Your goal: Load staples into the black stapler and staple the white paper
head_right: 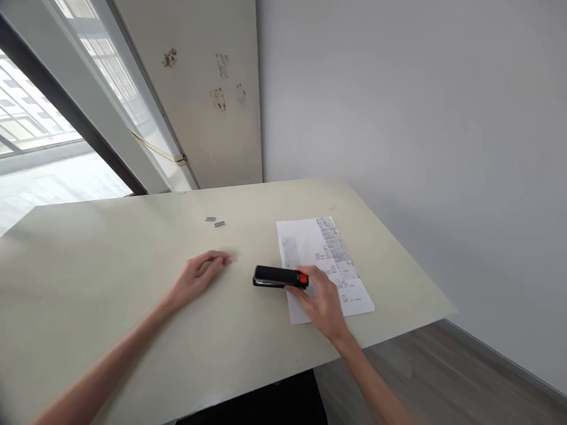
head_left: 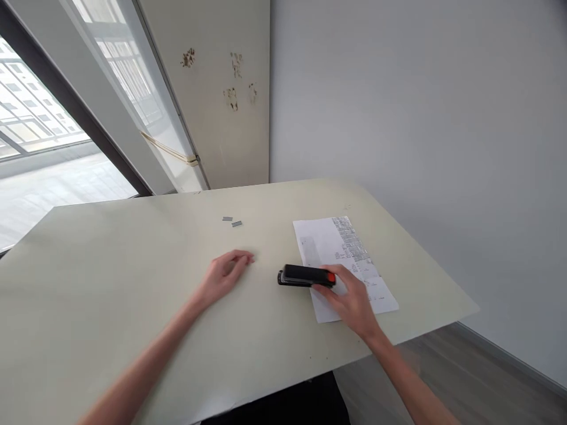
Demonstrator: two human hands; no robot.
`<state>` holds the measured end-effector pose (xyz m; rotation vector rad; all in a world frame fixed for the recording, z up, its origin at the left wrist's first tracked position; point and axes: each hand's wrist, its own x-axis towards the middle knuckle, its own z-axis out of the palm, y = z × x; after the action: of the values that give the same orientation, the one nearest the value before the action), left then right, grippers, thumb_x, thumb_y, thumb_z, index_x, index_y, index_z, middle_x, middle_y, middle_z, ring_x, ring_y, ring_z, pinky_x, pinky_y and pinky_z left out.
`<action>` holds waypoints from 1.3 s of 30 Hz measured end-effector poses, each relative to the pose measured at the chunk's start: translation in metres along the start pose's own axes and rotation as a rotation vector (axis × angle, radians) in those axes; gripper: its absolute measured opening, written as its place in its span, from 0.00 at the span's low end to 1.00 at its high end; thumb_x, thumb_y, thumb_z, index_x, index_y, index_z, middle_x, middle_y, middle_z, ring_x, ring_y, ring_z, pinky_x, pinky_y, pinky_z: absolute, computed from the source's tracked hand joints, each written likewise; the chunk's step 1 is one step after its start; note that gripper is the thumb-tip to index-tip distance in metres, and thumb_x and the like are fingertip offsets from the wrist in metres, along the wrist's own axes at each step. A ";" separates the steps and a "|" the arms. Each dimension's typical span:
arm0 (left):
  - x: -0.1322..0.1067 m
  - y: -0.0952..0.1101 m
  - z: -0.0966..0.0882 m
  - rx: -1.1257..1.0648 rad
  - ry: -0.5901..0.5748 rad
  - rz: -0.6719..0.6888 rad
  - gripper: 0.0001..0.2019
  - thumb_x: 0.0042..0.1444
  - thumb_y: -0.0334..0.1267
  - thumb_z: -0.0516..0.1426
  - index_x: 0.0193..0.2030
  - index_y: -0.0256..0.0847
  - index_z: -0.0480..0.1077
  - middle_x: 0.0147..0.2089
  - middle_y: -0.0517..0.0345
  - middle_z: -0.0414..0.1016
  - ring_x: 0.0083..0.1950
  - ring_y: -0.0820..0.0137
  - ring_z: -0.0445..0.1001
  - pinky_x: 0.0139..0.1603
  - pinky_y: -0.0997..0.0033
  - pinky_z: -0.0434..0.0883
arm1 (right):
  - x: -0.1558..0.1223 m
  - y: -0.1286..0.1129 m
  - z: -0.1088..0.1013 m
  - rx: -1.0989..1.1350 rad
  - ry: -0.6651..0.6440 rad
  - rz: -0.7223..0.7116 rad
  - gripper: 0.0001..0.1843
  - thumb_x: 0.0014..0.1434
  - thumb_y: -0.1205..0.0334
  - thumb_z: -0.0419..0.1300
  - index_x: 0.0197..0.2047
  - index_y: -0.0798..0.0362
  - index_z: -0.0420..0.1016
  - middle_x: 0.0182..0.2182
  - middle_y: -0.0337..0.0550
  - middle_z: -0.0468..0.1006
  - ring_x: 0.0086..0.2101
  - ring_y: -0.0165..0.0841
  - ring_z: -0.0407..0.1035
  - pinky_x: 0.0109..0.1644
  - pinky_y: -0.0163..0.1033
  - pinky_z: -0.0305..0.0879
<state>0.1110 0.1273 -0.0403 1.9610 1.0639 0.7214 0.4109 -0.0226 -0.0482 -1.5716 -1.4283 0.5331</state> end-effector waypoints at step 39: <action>-0.039 -0.033 -0.017 0.299 0.118 0.118 0.16 0.70 0.53 0.57 0.44 0.45 0.80 0.48 0.52 0.81 0.46 0.61 0.77 0.46 0.62 0.72 | 0.069 -0.009 0.110 0.139 -0.279 -0.009 0.25 0.76 0.41 0.46 0.57 0.47 0.76 0.53 0.47 0.84 0.53 0.42 0.77 0.60 0.49 0.70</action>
<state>0.0648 0.1114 -0.0629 2.2743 1.1900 0.7860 0.3334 0.0778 -0.0771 -1.4198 -1.5666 0.8552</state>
